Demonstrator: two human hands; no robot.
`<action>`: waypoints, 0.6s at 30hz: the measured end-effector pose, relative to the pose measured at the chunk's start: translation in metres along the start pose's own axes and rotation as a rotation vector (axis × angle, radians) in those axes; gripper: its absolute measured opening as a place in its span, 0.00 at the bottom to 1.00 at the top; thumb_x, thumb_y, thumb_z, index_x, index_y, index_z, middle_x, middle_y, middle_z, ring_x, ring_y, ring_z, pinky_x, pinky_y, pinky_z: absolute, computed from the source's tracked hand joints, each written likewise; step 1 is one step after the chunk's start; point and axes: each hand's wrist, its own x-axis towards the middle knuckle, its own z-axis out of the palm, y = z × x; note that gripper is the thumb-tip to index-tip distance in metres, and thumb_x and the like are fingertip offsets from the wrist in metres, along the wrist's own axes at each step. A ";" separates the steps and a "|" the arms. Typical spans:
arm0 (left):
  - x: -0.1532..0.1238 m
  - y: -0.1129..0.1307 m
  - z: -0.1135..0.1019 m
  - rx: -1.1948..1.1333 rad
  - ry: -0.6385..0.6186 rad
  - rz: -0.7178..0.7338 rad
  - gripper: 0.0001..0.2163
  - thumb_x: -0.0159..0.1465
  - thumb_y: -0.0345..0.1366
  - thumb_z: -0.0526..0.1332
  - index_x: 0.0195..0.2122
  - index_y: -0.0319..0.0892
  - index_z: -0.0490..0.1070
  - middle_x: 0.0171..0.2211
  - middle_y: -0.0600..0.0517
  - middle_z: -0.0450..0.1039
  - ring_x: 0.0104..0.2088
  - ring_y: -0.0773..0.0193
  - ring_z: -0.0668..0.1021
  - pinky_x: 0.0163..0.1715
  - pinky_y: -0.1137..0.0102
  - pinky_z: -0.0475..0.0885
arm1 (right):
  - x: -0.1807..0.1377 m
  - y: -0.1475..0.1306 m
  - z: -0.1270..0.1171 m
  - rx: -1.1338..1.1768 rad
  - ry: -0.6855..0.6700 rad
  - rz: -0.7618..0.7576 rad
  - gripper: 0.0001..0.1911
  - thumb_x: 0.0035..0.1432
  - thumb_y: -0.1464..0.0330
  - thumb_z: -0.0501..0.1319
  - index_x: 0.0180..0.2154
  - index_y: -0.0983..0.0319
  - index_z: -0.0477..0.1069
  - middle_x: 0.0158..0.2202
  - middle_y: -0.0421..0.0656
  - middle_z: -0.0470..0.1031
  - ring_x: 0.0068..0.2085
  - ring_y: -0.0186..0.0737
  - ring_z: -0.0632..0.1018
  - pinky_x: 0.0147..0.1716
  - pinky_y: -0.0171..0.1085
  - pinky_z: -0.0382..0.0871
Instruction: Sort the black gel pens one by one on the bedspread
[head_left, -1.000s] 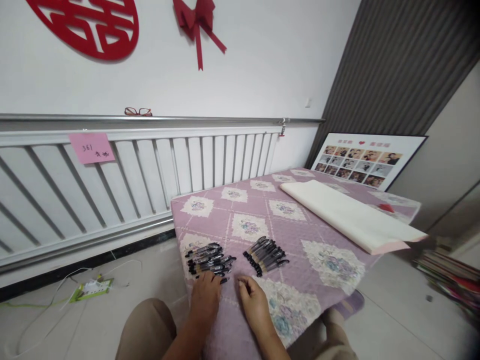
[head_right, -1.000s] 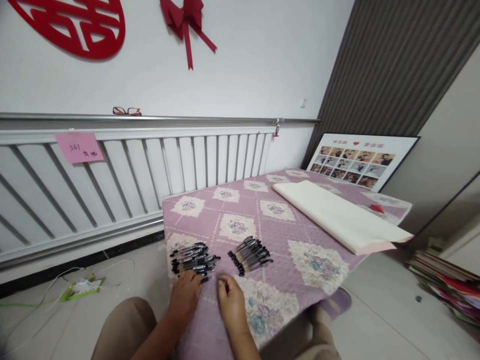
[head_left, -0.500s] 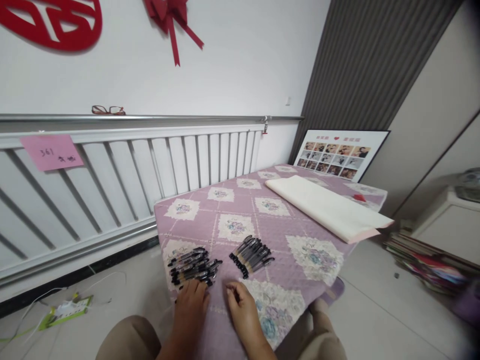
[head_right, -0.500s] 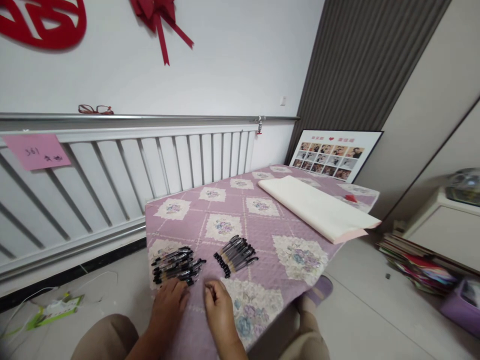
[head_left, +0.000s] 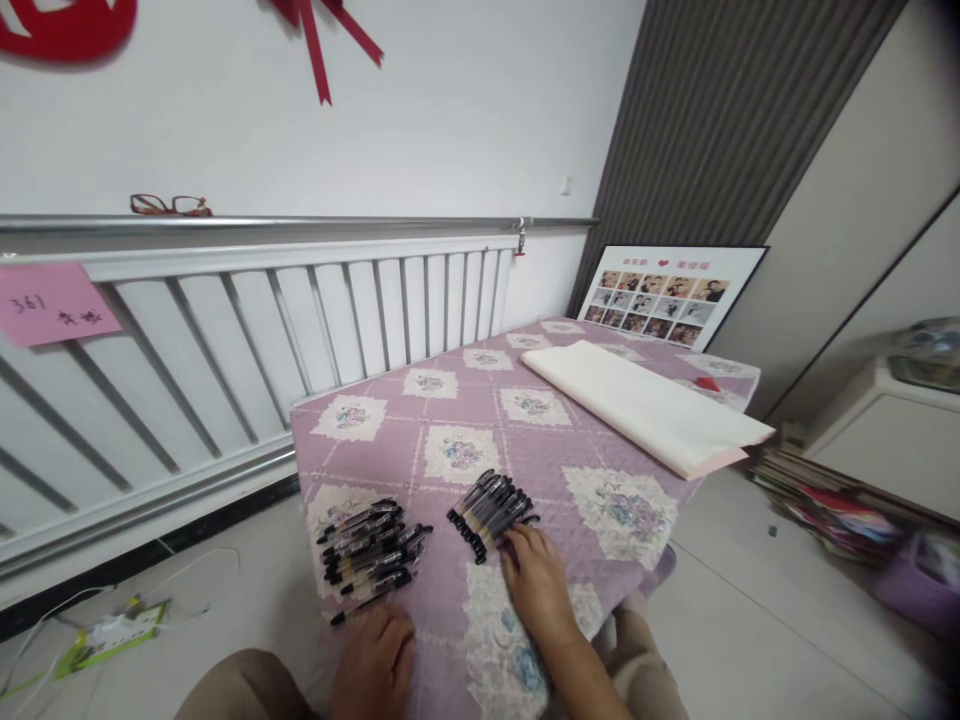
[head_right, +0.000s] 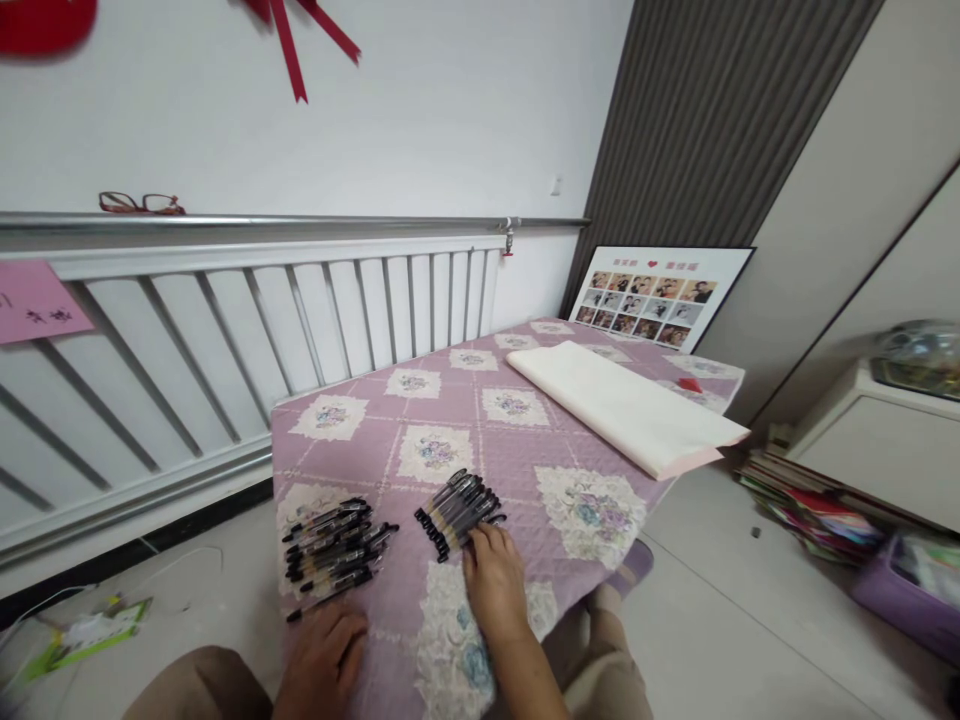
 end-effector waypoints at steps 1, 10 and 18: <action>0.000 0.000 0.000 -0.003 0.007 0.001 0.08 0.66 0.34 0.51 0.35 0.46 0.70 0.33 0.51 0.73 0.34 0.62 0.76 0.34 0.70 0.71 | -0.001 -0.003 -0.001 -0.025 -0.025 0.020 0.11 0.55 0.74 0.57 0.41 0.61 0.72 0.44 0.48 0.73 0.47 0.48 0.71 0.46 0.46 0.65; -0.001 0.001 -0.002 0.042 0.101 0.040 0.09 0.66 0.37 0.52 0.40 0.46 0.71 0.35 0.50 0.75 0.35 0.62 0.76 0.35 0.70 0.72 | -0.029 -0.045 -0.020 0.022 -0.178 -0.008 0.14 0.52 0.73 0.62 0.40 0.52 0.72 0.39 0.42 0.74 0.44 0.45 0.72 0.46 0.45 0.60; 0.007 0.019 -0.005 0.056 -0.181 -0.198 0.11 0.62 0.33 0.57 0.45 0.50 0.71 0.42 0.53 0.73 0.45 0.58 0.72 0.48 0.63 0.64 | -0.054 -0.110 0.008 0.195 -0.283 -0.169 0.14 0.51 0.78 0.60 0.36 0.52 0.72 0.33 0.38 0.75 0.39 0.41 0.74 0.49 0.45 0.60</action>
